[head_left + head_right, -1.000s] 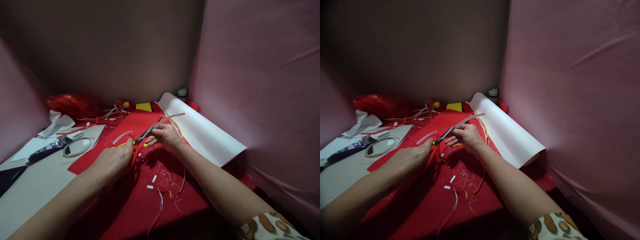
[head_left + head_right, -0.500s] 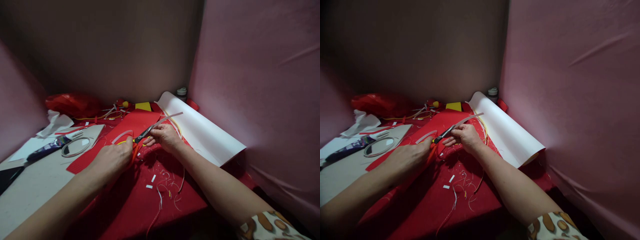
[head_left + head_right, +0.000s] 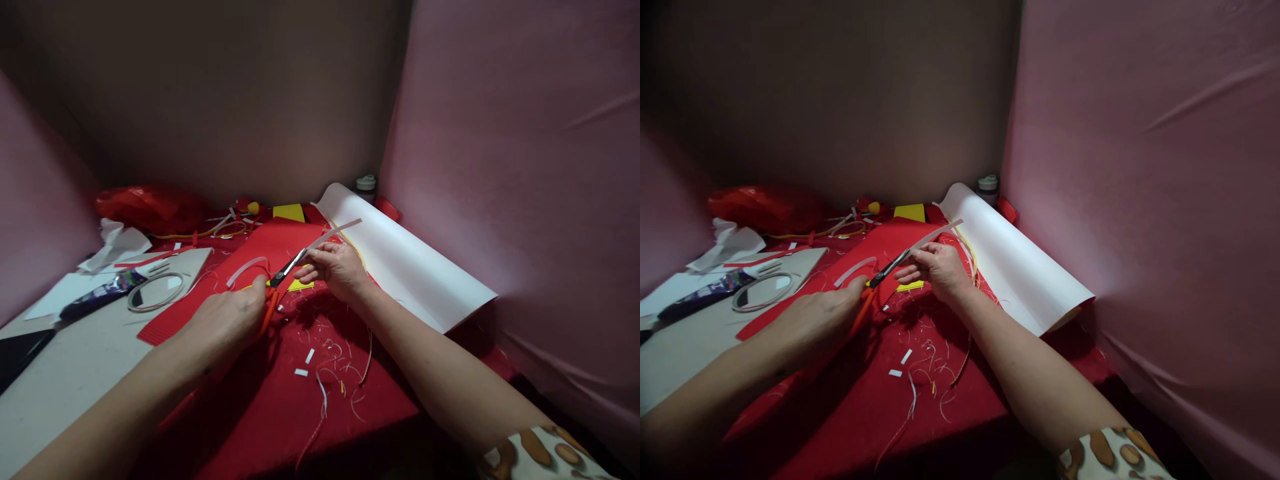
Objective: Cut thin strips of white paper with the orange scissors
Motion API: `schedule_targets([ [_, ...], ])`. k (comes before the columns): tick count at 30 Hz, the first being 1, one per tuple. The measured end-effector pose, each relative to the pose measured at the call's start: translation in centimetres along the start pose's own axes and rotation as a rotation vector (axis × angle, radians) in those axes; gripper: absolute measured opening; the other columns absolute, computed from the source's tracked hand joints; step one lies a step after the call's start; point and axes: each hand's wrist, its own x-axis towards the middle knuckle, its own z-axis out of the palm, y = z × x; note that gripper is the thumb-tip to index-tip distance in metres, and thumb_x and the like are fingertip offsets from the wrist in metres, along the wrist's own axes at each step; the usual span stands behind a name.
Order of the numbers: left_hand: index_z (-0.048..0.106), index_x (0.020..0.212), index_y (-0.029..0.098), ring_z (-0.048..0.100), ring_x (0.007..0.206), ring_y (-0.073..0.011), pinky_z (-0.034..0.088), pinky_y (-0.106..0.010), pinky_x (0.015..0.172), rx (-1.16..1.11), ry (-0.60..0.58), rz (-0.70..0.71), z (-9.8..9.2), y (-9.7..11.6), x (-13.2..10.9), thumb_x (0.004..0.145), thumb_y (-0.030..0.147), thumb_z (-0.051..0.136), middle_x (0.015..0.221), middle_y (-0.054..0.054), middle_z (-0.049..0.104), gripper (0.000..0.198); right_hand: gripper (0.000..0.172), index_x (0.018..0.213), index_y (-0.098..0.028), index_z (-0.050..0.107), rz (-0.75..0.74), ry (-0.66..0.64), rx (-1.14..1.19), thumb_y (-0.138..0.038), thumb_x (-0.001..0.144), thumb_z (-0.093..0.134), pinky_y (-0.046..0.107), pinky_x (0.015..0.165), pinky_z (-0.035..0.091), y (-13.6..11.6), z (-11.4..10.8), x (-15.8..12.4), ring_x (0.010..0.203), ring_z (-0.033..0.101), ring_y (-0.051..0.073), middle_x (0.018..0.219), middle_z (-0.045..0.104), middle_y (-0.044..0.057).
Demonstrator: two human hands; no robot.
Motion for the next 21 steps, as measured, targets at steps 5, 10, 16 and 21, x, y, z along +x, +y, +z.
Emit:
schedule_targets([
  [5,0.039,0.124,0.011,0.067,0.082,-0.0317,0.047,-0.036,0.065,0.000,-0.076,-0.013,-0.8,0.5,-0.3,0.071,0.020,0.052,0.088,-0.016,0.070,0.055,0.009,0.072,-0.014,0.053,0.040,-0.080,0.008,-0.016,0.076,0.061,0.022,0.049,0.056,0.0,0.1,-0.1,0.049,0.065,0.013,0.063,0.066,0.002],
  [10,0.032,0.133,0.006,0.067,0.088,-0.0333,0.048,-0.039,0.069,-0.021,-0.029,-0.008,-0.7,0.6,-0.1,0.075,0.013,0.042,0.095,-0.022,0.069,0.059,0.007,0.073,-0.013,0.053,0.038,-0.086,0.015,-0.015,0.077,0.059,0.024,0.048,0.056,0.1,0.2,-0.2,0.049,0.066,0.014,0.065,0.066,0.002],
  [16,0.034,0.132,0.006,0.068,0.081,-0.0322,0.047,-0.039,0.065,-0.012,0.027,0.010,-0.1,0.3,0.1,0.084,0.017,0.028,0.086,-0.020,0.070,0.050,0.005,0.074,-0.014,0.054,0.043,-0.076,0.009,-0.015,0.077,0.058,0.022,0.050,0.056,-0.1,0.3,-0.3,0.049,0.066,0.013,0.065,0.068,0.004],
  [21,0.039,0.128,0.007,0.068,0.080,-0.0326,0.047,-0.039,0.065,0.029,0.060,0.022,0.4,0.1,0.2,0.084,0.017,0.027,0.081,-0.018,0.069,0.047,0.009,0.074,-0.014,0.052,0.044,-0.076,0.019,-0.016,0.077,0.060,0.023,0.049,0.056,-0.1,0.4,-0.3,0.050,0.067,0.014,0.064,0.069,0.004],
])
